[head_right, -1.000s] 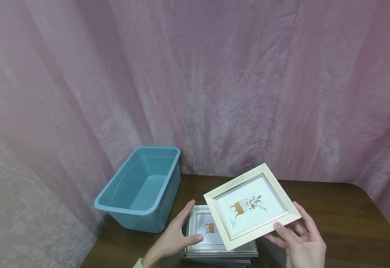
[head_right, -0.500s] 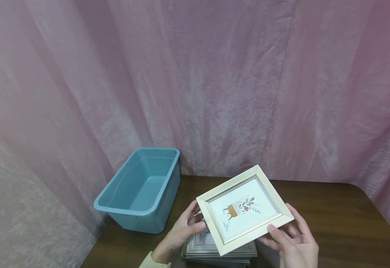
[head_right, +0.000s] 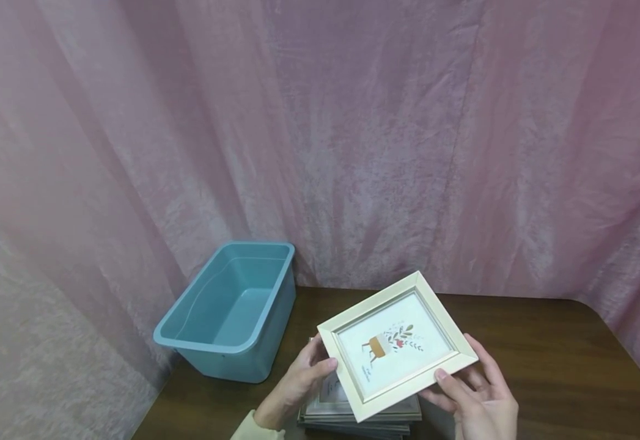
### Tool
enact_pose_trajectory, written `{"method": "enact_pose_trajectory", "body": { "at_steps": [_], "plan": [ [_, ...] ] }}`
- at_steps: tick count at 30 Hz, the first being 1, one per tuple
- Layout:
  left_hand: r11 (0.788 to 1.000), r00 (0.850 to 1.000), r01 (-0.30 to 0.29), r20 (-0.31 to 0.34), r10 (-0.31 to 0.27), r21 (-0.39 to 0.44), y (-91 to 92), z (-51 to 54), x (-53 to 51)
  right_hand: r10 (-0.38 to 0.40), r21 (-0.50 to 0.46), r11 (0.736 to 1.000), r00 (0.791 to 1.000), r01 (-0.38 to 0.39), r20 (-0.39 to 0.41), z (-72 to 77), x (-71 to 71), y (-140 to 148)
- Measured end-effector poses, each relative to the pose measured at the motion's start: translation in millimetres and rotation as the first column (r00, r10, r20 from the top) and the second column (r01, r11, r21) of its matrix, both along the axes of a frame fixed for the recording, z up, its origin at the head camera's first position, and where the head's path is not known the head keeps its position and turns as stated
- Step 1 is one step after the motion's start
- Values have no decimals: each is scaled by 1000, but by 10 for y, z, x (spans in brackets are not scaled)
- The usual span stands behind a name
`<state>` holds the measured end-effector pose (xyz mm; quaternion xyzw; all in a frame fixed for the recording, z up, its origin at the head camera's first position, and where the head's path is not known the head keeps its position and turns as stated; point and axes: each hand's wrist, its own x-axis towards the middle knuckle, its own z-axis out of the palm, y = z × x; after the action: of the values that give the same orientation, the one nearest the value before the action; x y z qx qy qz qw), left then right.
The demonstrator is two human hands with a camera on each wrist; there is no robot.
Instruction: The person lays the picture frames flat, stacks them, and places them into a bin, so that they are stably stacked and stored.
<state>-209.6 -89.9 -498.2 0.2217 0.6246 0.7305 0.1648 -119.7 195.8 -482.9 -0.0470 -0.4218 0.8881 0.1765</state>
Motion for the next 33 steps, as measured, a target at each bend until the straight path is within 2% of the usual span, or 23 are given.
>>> {"method": "enact_pose_trajectory", "body": {
  "at_steps": [4,10,12,17,19,23,26,30,33],
  "plan": [
    [999,998,14,53,-16,30,4,-11,4,5,2,1000,1000,-5,13,8,10,-4],
    [994,998,8,68,-15,112,18,-19,-1,-3,3,1000,1000,2,21,12,14,-12],
    [991,998,-19,68,10,129,25,-23,-7,-14,-2,1000,1000,14,26,15,16,-20],
    [984,990,-129,77,120,121,34,-32,-12,-53,-22,998,998,54,45,9,9,-36],
    [982,986,-161,70,154,102,36,-35,-8,-66,-26,997,997,67,47,-4,3,-40],
    [979,982,-187,28,186,85,35,-36,10,-85,-37,996,994,87,63,-28,-12,-43],
    [977,982,-187,-17,190,99,31,-38,24,-108,-31,993,987,112,119,-29,-27,-44],
    [975,979,-186,-61,195,124,27,-33,52,-150,-11,988,961,156,231,-3,-59,-57],
    [971,977,-189,-76,202,148,29,-23,78,-163,-22,984,950,175,267,8,-68,-64]
  ]
}}
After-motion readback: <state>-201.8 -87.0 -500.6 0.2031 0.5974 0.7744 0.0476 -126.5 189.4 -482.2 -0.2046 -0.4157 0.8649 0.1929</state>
